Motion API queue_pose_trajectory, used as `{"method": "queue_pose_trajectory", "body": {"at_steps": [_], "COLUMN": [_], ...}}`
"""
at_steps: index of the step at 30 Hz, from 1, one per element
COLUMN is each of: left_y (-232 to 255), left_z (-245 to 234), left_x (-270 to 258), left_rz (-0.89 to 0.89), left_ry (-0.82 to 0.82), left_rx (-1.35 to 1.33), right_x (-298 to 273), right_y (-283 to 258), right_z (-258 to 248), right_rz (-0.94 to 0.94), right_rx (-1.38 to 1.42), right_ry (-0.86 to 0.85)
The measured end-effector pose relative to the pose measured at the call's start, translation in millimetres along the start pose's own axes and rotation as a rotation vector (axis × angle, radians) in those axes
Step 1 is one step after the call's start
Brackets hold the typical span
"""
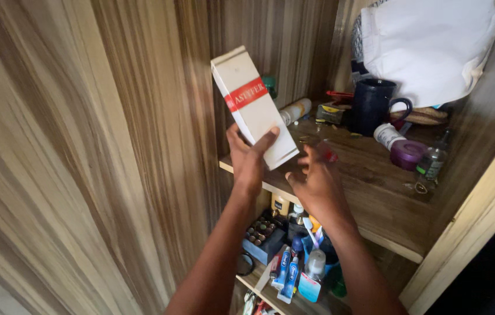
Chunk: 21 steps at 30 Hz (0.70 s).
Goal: The person organizes a wooden cupboard by moving various personal care items between shelves. They handle toothbrushes, toothpaste, bottles, a small figurine, and a box, placing them in different positions within the cabinet.
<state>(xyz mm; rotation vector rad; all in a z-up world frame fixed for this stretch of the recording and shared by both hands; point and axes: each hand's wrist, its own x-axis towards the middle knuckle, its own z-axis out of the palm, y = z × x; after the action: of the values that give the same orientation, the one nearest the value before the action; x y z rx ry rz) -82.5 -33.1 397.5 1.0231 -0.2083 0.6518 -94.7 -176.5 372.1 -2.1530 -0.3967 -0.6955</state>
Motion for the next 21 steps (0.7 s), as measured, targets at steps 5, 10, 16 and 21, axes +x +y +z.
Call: {"method": "queue_pose_trajectory", "body": {"at_steps": [5, 10, 16, 21], "left_y": [-4.6, -23.3, -23.0, -16.8], "left_z": [22.3, 44.5, 42.2, 31.2], "left_x": [-1.4, -0.1, 19.2, 43.5], "left_rz": [0.055, 0.212, 0.072, -0.099], "left_ry": [-0.045, 0.047, -0.058, -0.176], "left_rx": [-0.066, 0.071, 0.078, 0.052], "right_x": [0.0, -2.9, -3.7, 3.7], "right_y": [4.2, 5.2, 10.8, 32.5], "right_z": [-3.4, -6.0, 0.9, 10.8], "right_rz": [-0.089, -0.218, -0.099, -0.073], "right_rx": [-0.088, 0.006, 0.072, 0.221], "right_ry": [-0.050, -0.155, -0.197, -0.027]}}
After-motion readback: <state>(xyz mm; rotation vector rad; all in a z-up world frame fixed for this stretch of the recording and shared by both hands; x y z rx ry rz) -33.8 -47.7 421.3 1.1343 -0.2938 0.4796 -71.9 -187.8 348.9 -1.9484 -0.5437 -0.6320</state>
